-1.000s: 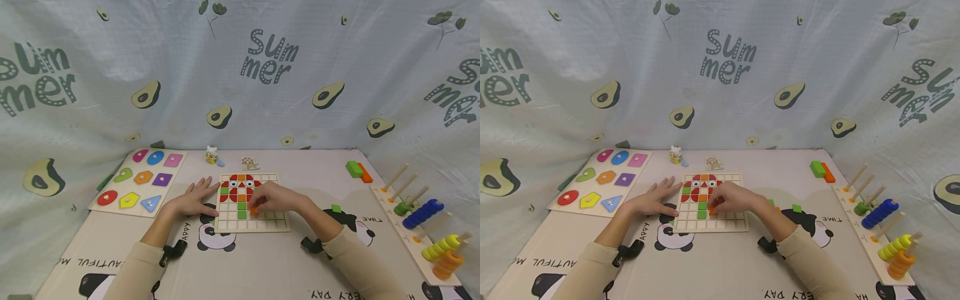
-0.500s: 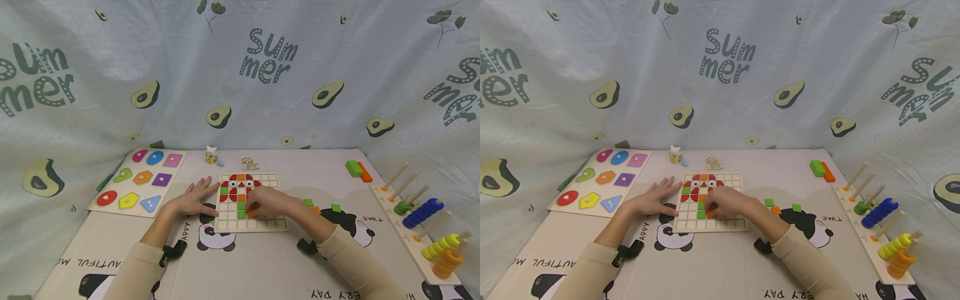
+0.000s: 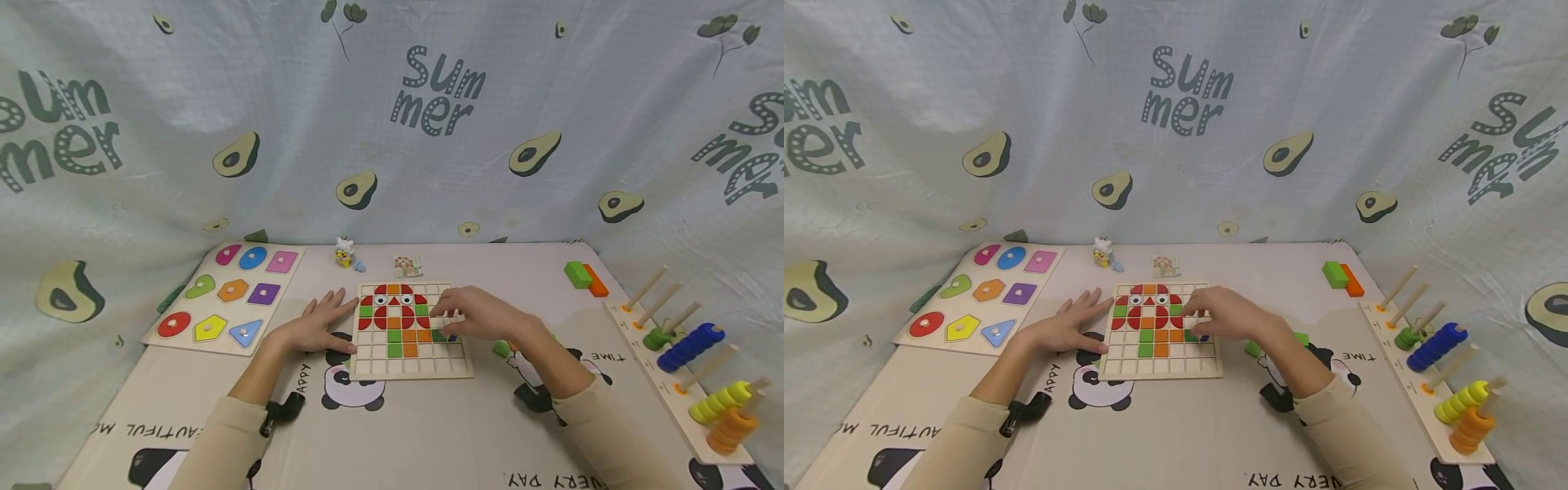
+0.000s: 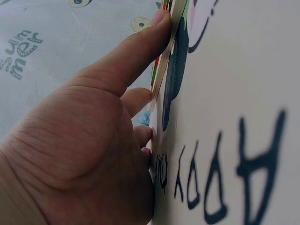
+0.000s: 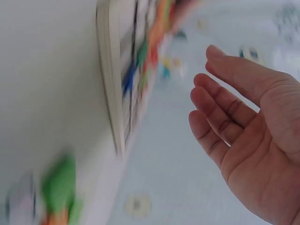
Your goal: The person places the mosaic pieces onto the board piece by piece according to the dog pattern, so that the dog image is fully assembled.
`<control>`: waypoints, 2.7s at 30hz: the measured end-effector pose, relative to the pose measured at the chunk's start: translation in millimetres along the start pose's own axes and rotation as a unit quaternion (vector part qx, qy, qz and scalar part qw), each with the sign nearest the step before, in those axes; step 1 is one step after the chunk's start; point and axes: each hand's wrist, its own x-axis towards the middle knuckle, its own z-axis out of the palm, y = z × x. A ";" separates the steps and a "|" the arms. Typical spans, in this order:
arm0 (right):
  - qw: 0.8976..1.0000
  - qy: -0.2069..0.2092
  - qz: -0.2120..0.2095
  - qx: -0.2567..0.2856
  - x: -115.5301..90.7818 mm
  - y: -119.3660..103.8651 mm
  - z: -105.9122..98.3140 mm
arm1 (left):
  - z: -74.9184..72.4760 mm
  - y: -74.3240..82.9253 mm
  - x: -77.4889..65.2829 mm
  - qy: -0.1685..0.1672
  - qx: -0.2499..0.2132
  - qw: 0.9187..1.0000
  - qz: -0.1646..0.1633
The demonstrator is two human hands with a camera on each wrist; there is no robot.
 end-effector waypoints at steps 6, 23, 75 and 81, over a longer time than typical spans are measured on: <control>0.995 0.053 0.068 0.043 -53.2 41.7 -31.6 | 0.1 -1.5 -0.8 -0.002 0.003 1.000 -0.004; 0.984 -0.036 0.126 0.120 -89.8 82.7 -10.0 | 2.6 -1.3 -0.5 0.000 0.001 1.000 0.006; 0.992 -0.068 -0.026 0.099 28.4 -0.9 28.7 | 1.0 -1.4 -0.1 0.000 -0.006 1.000 0.005; 0.995 -0.072 -0.008 0.064 33.0 -6.2 31.1 | 0.1 -1.4 -0.9 0.001 -0.002 1.000 0.002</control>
